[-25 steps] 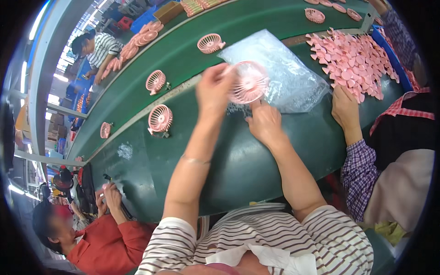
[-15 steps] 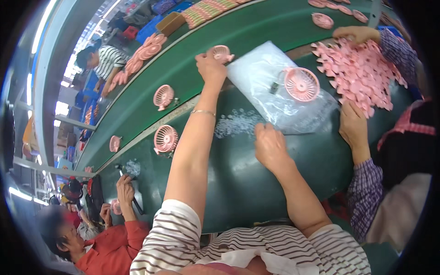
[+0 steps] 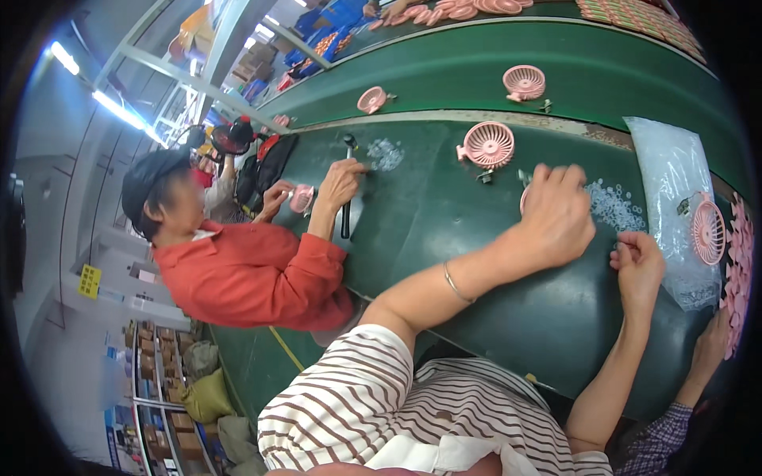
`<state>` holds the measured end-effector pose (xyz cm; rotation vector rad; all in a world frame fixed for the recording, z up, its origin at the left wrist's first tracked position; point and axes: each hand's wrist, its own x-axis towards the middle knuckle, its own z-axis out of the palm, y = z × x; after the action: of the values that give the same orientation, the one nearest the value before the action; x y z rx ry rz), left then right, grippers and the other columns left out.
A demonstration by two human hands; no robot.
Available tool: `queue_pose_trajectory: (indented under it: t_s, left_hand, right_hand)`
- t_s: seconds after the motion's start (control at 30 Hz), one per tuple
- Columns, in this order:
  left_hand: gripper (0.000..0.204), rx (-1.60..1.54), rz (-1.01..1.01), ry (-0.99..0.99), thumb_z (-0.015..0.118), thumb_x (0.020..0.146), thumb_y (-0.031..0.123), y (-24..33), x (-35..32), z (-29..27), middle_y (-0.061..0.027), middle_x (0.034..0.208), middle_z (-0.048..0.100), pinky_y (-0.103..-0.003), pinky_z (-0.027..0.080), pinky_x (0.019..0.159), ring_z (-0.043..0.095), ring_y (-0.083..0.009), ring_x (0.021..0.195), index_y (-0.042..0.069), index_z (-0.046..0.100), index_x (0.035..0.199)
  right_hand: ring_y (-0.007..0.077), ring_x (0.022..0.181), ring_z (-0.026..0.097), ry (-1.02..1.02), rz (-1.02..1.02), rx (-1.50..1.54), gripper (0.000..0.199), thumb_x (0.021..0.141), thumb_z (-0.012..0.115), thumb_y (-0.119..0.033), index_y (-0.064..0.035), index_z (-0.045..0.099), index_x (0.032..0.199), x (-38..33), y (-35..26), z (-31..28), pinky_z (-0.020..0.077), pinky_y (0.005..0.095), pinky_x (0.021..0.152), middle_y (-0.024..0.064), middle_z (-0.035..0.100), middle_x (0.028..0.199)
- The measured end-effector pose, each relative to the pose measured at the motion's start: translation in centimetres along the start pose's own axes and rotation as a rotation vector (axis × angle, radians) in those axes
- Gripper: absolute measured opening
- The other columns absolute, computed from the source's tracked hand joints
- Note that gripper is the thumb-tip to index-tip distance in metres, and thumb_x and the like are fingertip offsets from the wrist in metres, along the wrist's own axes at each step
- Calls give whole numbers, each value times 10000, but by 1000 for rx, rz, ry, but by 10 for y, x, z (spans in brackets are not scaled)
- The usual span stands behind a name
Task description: The person assembles small fan casings by hand, taking fan grilles from a conveyor belt, attaching white plastic components and spacer rings to each grille, and placing the assembled parts back onto the conveyor belt.
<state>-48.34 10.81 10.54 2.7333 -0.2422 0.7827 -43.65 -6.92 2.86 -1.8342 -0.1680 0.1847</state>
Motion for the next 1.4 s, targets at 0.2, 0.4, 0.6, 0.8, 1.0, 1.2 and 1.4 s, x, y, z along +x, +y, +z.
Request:
queue_pose_trajectory:
  t_s: [0.2, 0.4, 0.6, 0.8, 1.0, 1.2, 1.4]
  left_hand:
    - [240, -195, -177, 28, 615, 765, 249, -10, -52, 3, -156, 942, 542, -434, 325, 800, 508, -307, 911, 27, 619, 673]
    - [246, -106, -261, 123, 607, 767, 136, -32, -65, -9, -111, 835, 590, -390, 329, 774, 551, -276, 831, 40, 546, 985]
    - [192, -228, -340, 85, 646, 739, 148, -39, -67, 13, -88, 820, 625, -387, 345, 730, 573, -261, 808, 51, 616, 901]
    - [220, -325, -262, 102, 731, 629, 88, -48, -64, -3, -95, 777, 651, -331, 482, 639, 627, -228, 691, 41, 649, 828]
    - [240, -768, -492, 29, 679, 745, 31, -30, -64, 4, -49, 840, 652, -245, 475, 739, 606, -116, 758, 19, 597, 971]
    - [300, -759, -415, -20, 696, 733, 42, -19, -69, -2, -50, 874, 649, -249, 457, 771, 595, -111, 779, 45, 629, 1026]
    - [311, -706, -324, -31, 698, 725, 32, -18, -69, -5, -62, 870, 643, -251, 458, 760, 590, -117, 770, 33, 616, 1026]
  right_hand:
    - [151, 725, 632, -19, -81, 54, 97, 841, 523, 39, 60, 569, 923, 0, -1, 8, 522, 234, 615, 102, 618, 830]
    - [118, 707, 618, -36, -4, 40, 98, 848, 526, 14, 44, 594, 911, -16, -36, 15, 506, 224, 602, 64, 606, 771]
    - [120, 686, 619, 1, -77, 29, 123, 845, 527, 1, 30, 608, 934, -14, -21, 8, 511, 236, 618, 67, 617, 804]
    - [174, 704, 651, -12, -101, 135, 107, 837, 515, 35, 59, 591, 908, -7, -22, 30, 541, 262, 624, 119, 631, 812]
    - [81, 671, 570, 44, -63, 120, 97, 800, 582, -2, 14, 618, 889, -11, -31, 30, 462, 205, 612, 41, 626, 773]
    - [52, 648, 555, -11, -96, 276, 108, 761, 638, -12, 3, 654, 866, -24, -37, 39, 457, 195, 608, 23, 640, 749]
    - [55, 682, 560, -46, -88, 372, 176, 756, 625, 22, 13, 630, 932, -29, -45, 50, 473, 198, 649, 25, 623, 785]
